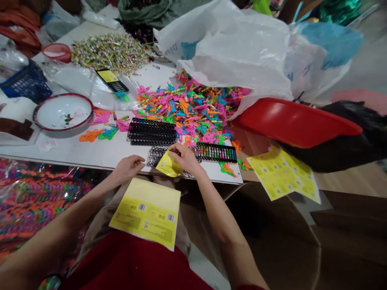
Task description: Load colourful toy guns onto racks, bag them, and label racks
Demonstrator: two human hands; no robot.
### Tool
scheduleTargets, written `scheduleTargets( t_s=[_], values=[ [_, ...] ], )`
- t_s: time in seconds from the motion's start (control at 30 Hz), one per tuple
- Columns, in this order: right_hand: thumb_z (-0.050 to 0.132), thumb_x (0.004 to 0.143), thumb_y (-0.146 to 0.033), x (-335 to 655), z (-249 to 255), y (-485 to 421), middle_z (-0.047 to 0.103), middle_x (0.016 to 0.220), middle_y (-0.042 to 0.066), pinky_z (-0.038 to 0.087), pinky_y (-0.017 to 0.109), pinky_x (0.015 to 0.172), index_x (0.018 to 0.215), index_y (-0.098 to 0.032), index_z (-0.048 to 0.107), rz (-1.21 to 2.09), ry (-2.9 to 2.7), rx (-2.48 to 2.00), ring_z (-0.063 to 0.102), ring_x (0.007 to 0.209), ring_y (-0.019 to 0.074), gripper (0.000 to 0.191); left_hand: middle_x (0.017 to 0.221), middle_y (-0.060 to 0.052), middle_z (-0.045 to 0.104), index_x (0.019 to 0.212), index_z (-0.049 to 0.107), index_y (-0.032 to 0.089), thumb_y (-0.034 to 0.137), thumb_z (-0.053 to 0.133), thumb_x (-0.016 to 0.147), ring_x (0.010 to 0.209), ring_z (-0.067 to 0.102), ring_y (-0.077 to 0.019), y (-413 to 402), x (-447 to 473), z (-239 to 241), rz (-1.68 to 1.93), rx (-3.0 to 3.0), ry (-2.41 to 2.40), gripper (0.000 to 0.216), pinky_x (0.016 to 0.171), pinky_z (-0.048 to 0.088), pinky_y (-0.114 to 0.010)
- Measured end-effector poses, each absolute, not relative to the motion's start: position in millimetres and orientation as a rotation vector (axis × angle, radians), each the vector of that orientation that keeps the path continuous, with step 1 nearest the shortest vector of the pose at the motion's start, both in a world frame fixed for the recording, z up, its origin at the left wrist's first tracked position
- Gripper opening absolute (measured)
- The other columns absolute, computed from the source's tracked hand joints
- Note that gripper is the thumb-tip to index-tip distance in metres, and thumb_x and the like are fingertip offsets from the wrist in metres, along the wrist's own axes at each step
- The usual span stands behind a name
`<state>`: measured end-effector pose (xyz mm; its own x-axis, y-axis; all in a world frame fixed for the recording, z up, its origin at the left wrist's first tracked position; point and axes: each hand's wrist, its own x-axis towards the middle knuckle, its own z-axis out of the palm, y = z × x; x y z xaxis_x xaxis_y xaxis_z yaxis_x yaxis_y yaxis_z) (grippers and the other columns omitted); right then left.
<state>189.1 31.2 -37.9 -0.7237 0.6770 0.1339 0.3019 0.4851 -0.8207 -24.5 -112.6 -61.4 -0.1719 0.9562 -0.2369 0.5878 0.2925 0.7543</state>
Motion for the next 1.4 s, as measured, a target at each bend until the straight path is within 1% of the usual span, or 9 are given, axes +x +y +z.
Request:
scheduleTargets(
  t_s=[0.07, 0.13, 0.33, 0.5, 0.63, 0.9, 1.07, 1.27, 1.4],
  values=[
    [0.054, 0.085, -0.022, 169.3, -44.3, 39.2, 0.065, 0.084, 0.002, 0.042, 0.026, 0.07, 0.089, -0.017, 0.063, 1.072, -2.45, -0.742, 0.057, 0.077, 0.0142, 0.012, 0.092, -0.01, 0.069, 0.116, 0.061, 0.01, 0.048, 0.054, 0.078, 0.081, 0.063, -0.0203, -106.6, -26.8, -67.7, 0.785, 1.241, 1.829, 0.053, 0.076, 0.047, -0.032],
    [0.053, 0.085, -0.019, 158.1, -46.7, 47.1, 0.067, 0.087, 0.003, 0.042, 0.026, 0.072, 0.091, -0.016, 0.064, 1.027, -2.558, -0.692, 0.058, 0.079, 0.0146, 0.012, 0.094, -0.011, 0.069, 0.121, 0.058, 0.007, 0.046, 0.055, 0.078, 0.08, 0.063, -0.0197, -100.8, -24.9, -76.2, 0.855, 1.144, 1.766, 0.058, 0.074, 0.049, -0.032],
    [0.053, 0.085, -0.012, 145.6, -43.1, 55.3, 0.069, 0.093, 0.005, 0.043, 0.025, 0.076, 0.094, -0.016, 0.065, 0.968, -2.738, -0.601, 0.06, 0.084, 0.0155, 0.016, 0.094, -0.01, 0.069, 0.125, 0.056, 0.01, 0.038, 0.056, 0.08, 0.066, 0.063, -0.0146, -90.0, -18.8, -92.2, 0.869, 0.994, 1.666, 0.053, 0.057, 0.046, -0.025],
    [0.054, 0.084, -0.011, 138.2, -43.5, 56.7, 0.069, 0.094, 0.004, 0.043, 0.025, 0.077, 0.094, -0.016, 0.067, 0.979, -2.757, -0.57, 0.061, 0.085, 0.0158, 0.017, 0.065, -0.003, 0.065, 0.124, 0.058, 0.009, 0.034, 0.057, 0.082, 0.057, 0.06, -0.0135, -86.6, -21.1, -90.0, 0.851, 0.91, 1.653, 0.049, 0.052, 0.042, -0.023],
    [0.054, 0.085, -0.011, 135.8, -48.7, 58.4, 0.069, 0.093, 0.005, 0.043, 0.026, 0.077, 0.093, -0.016, 0.066, 0.994, -2.751, -0.563, 0.06, 0.084, 0.0159, 0.016, 0.055, 0.0, 0.059, 0.125, 0.057, 0.008, 0.033, 0.057, 0.084, 0.052, 0.056, -0.012, -82.8, -18.6, -89.2, 0.838, 0.874, 1.639, 0.048, 0.048, 0.038, -0.021],
    [0.055, 0.086, -0.013, 136.1, -58.1, 62.2, 0.068, 0.092, 0.005, 0.043, 0.026, 0.077, 0.093, -0.016, 0.066, 0.999, -2.76, -0.587, 0.06, 0.085, 0.0166, 0.014, 0.05, 0.004, 0.054, 0.117, 0.062, 0.009, 0.031, 0.058, 0.084, 0.043, 0.048, -0.0088, -75.2, -15.8, -81.6, 0.797, 0.854, 1.634, 0.039, 0.045, 0.033, -0.02],
    [0.054, 0.086, -0.013, 136.1, -59.9, 64.9, 0.068, 0.093, 0.006, 0.042, 0.026, 0.077, 0.093, -0.015, 0.066, 1.018, -2.754, -0.576, 0.059, 0.085, 0.0165, 0.014, 0.053, 0.002, 0.057, 0.114, 0.063, 0.009, 0.035, 0.061, 0.082, 0.045, 0.05, -0.0098, -73.3, -16.0, -80.0, 0.782, 0.883, 1.646, 0.041, 0.045, 0.034, -0.021],
    [0.053, 0.086, -0.011, 135.9, -63.9, 65.6, 0.067, 0.092, 0.005, 0.044, 0.027, 0.076, 0.092, -0.017, 0.066, 0.997, -2.763, -0.556, 0.059, 0.085, 0.0167, 0.015, 0.064, 0.0, 0.065, 0.108, 0.064, 0.011, 0.043, 0.071, 0.07, 0.051, 0.057, -0.013, -69.5, -13.7, -90.7, 0.735, 0.952, 1.739, 0.05, 0.049, 0.038, -0.024],
    [0.054, 0.085, -0.009, 138.0, -68.1, 66.2, 0.067, 0.093, 0.005, 0.044, 0.027, 0.077, 0.092, -0.017, 0.066, 0.997, -2.768, -0.571, 0.06, 0.085, 0.0168, 0.016, 0.06, 0.001, 0.064, 0.098, 0.066, 0.015, 0.04, 0.075, 0.064, 0.05, 0.056, -0.0135, -65.7, -10.6, -87.5, 0.677, 0.968, 1.84, 0.043, 0.053, 0.038, -0.026]
  ],
)
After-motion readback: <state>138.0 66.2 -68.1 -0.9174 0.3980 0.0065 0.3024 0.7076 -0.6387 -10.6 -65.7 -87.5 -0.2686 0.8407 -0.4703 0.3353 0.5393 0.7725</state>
